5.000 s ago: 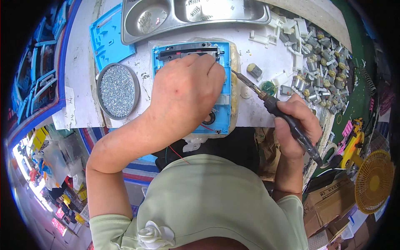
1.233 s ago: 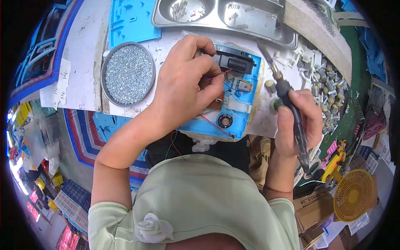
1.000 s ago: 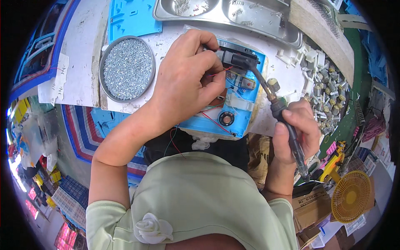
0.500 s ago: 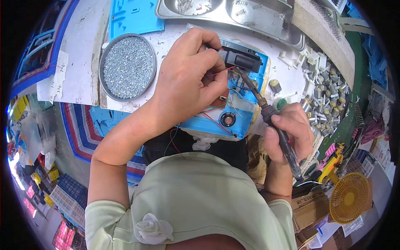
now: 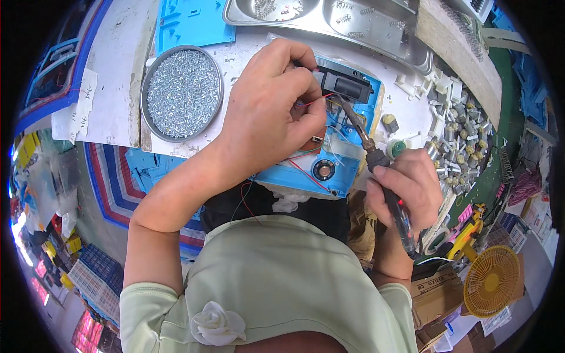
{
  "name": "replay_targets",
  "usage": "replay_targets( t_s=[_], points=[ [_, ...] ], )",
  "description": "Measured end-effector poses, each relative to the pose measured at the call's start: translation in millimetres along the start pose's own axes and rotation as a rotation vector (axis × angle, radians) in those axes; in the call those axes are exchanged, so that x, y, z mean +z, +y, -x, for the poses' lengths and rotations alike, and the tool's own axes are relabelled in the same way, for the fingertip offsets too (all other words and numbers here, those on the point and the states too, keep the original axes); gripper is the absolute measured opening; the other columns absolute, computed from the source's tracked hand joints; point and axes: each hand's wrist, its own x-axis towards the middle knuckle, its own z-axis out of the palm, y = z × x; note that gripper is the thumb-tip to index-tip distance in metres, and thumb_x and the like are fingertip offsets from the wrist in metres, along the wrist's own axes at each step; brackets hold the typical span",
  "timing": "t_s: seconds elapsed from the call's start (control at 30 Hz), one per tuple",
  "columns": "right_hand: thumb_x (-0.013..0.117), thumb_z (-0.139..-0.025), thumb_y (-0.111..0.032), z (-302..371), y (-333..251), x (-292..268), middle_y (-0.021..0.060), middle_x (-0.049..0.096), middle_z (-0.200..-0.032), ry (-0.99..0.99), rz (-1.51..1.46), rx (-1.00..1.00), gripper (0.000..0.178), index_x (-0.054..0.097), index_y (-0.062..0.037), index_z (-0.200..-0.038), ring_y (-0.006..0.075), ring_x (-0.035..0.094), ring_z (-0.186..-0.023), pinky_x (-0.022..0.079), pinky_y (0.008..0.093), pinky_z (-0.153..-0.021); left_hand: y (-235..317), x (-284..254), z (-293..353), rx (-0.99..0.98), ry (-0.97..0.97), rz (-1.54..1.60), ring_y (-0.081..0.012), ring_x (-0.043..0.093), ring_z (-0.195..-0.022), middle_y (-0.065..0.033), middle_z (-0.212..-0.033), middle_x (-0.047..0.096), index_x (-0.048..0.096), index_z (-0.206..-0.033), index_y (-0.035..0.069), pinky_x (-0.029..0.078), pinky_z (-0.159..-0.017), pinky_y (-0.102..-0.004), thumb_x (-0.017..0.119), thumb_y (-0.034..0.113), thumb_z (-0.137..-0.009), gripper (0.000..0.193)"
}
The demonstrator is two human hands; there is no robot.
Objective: The person is assembling an electronic device, involving soldering, using an electric screwdriver, and placing components into a plastic casing.
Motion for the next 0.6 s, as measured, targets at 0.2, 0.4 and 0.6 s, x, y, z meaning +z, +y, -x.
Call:
replay_targets(
  t_s=[0.2,0.4,0.6],
  points=[
    [0.080,-0.071,-0.001,2.4,4.9,-5.1,0.0060,0.059,-0.067,0.030,-0.097,0.020,0.029,0.071,-0.0044,-0.097,0.0233,0.054,-0.059,0.044,0.0325,-0.055,1.4,1.0,-0.2,-0.010,0.009,-0.007,-0.0208,0.063,-0.081,-0.0124,-0.109,0.059,0.067,-0.080,0.000,0.051,-0.070,-0.0293,0.074,0.000,-0.075,0.009],
    [0.079,-0.073,-0.002,-1.7,7.0,-5.4,0.0069,0.059,-0.066,0.013,-0.109,0.021,0.027,0.069,-0.0033,-0.098,0.0232,0.053,-0.056,0.043,0.0323,-0.054,1.1,2.6,-1.3,0.009,0.021,-0.033,-0.0203,0.063,-0.079,-0.0123,-0.108,0.059,0.066,-0.080,0.000,0.051,-0.068,-0.0291,0.074,0.000,-0.074,0.010],
    [0.078,-0.073,-0.001,-6.8,8.5,-0.5,0.0063,0.058,-0.064,0.001,-0.100,0.042,0.026,0.069,-0.0038,-0.098,0.0222,0.052,-0.055,0.041,0.0324,-0.052,2.5,3.6,-1.3,-0.008,0.010,-0.039,-0.0206,0.064,-0.079,-0.0121,-0.108,0.059,0.067,-0.080,0.000,0.052,-0.068,-0.0305,0.075,0.000,-0.073,0.011]
  ],
)
